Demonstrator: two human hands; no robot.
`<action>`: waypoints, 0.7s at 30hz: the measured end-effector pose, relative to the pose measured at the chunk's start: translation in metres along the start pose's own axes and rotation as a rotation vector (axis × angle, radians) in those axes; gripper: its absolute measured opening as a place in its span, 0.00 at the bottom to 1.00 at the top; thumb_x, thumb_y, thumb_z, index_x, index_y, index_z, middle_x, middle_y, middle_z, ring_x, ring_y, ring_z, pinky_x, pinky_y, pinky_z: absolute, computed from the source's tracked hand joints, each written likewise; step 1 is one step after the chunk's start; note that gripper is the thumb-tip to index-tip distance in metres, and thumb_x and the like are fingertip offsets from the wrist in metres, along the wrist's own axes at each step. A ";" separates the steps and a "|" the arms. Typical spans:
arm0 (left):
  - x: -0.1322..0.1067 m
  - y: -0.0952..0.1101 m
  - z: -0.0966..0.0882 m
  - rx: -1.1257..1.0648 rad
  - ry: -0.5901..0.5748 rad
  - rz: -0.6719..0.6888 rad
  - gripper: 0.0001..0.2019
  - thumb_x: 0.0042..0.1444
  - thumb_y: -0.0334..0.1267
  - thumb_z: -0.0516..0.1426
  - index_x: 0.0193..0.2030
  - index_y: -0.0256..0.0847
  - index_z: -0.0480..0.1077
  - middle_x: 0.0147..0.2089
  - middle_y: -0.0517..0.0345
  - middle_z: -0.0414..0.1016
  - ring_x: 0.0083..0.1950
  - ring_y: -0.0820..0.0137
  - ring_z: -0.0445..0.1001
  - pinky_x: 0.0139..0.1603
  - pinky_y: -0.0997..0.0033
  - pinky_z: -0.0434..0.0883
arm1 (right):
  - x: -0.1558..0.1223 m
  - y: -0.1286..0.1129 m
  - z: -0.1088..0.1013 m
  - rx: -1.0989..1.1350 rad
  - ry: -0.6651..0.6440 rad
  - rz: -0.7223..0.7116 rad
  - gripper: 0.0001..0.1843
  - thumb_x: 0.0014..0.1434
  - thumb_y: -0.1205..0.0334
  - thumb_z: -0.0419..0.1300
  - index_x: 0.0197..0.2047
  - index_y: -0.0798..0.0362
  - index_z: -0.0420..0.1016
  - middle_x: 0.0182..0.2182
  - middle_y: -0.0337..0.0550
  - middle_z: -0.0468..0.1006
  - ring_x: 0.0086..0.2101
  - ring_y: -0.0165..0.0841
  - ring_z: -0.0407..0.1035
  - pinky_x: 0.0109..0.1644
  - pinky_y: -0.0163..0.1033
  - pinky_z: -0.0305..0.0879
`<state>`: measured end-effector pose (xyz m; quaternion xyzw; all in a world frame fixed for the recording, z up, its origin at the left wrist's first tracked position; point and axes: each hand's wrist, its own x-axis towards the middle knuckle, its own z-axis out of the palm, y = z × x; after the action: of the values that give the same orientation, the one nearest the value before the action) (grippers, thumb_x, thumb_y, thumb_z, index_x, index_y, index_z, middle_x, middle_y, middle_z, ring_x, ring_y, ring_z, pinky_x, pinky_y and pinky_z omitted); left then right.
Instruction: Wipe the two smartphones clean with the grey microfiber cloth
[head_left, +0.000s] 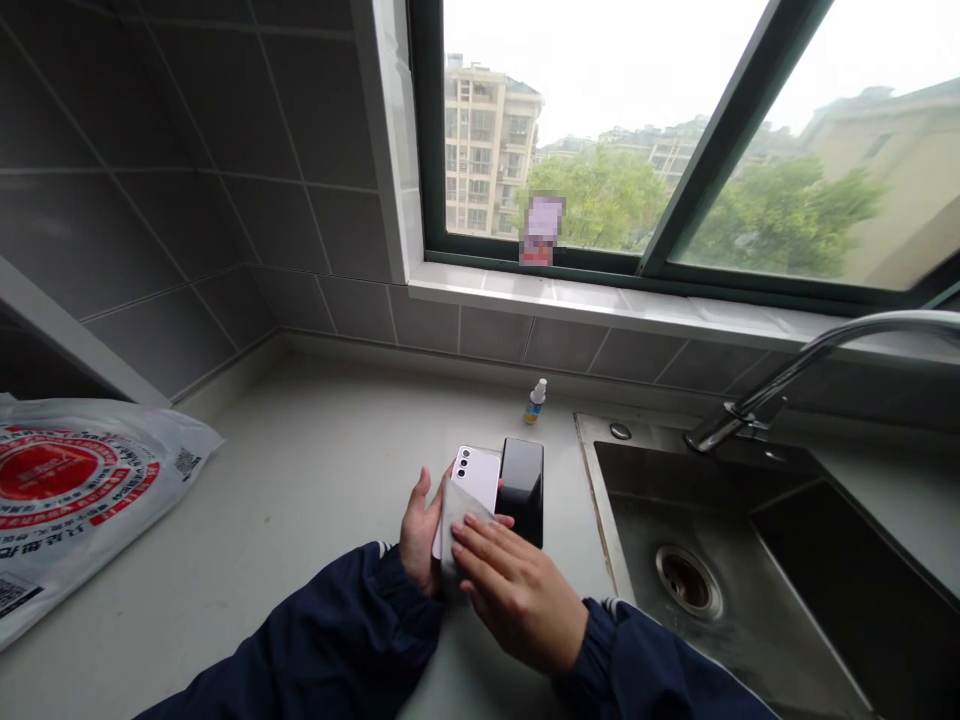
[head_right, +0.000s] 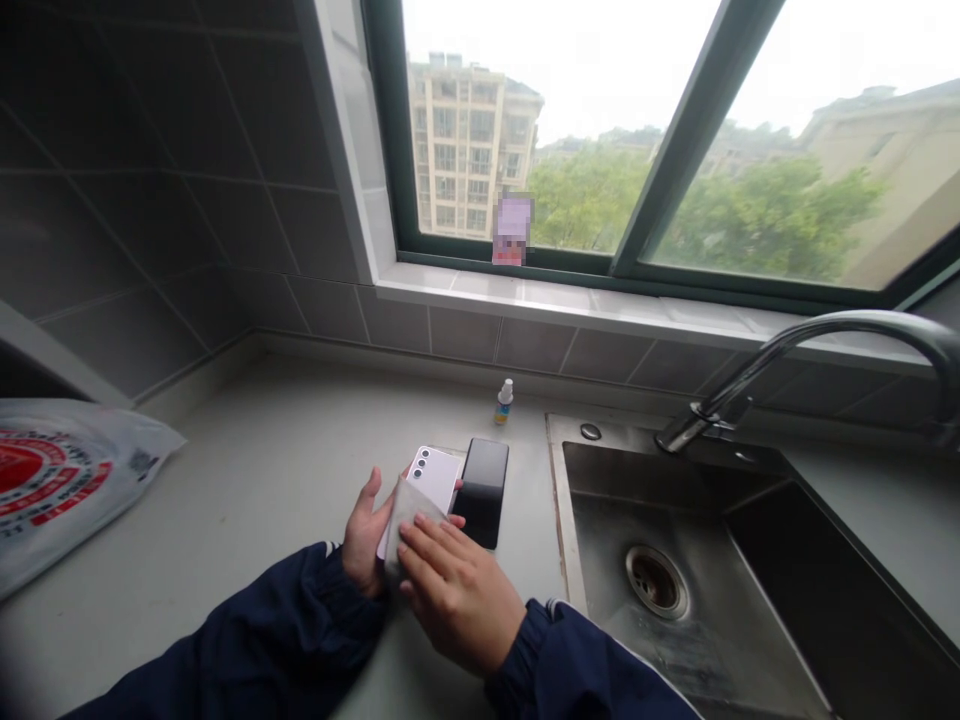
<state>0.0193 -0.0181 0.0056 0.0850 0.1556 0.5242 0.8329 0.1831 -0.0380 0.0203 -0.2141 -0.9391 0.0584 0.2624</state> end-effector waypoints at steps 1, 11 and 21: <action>0.000 0.001 0.000 -0.003 0.007 -0.004 0.40 0.60 0.64 0.46 0.73 0.42 0.45 0.58 0.35 0.73 0.45 0.50 0.80 0.50 0.47 0.70 | 0.002 -0.003 0.000 -0.019 -0.040 0.008 0.23 0.66 0.66 0.56 0.62 0.63 0.67 0.64 0.55 0.65 0.66 0.46 0.55 0.68 0.52 0.60; 0.000 0.000 -0.001 0.011 0.006 -0.010 0.45 0.57 0.68 0.46 0.74 0.43 0.43 0.58 0.33 0.72 0.45 0.46 0.79 0.51 0.43 0.69 | 0.014 -0.009 0.016 -0.016 0.003 0.116 0.20 0.69 0.69 0.50 0.62 0.59 0.68 0.65 0.49 0.65 0.66 0.41 0.55 0.68 0.49 0.60; -0.002 -0.002 0.007 -0.013 0.063 0.053 0.38 0.60 0.66 0.43 0.72 0.51 0.45 0.61 0.39 0.69 0.52 0.49 0.76 0.55 0.41 0.67 | -0.024 0.000 0.023 -0.122 0.123 0.133 0.20 0.67 0.69 0.55 0.61 0.59 0.69 0.61 0.52 0.69 0.64 0.42 0.59 0.64 0.51 0.66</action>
<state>0.0225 -0.0204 0.0116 0.0672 0.1759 0.5496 0.8139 0.1895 -0.0479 -0.0104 -0.2947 -0.9067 0.0049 0.3017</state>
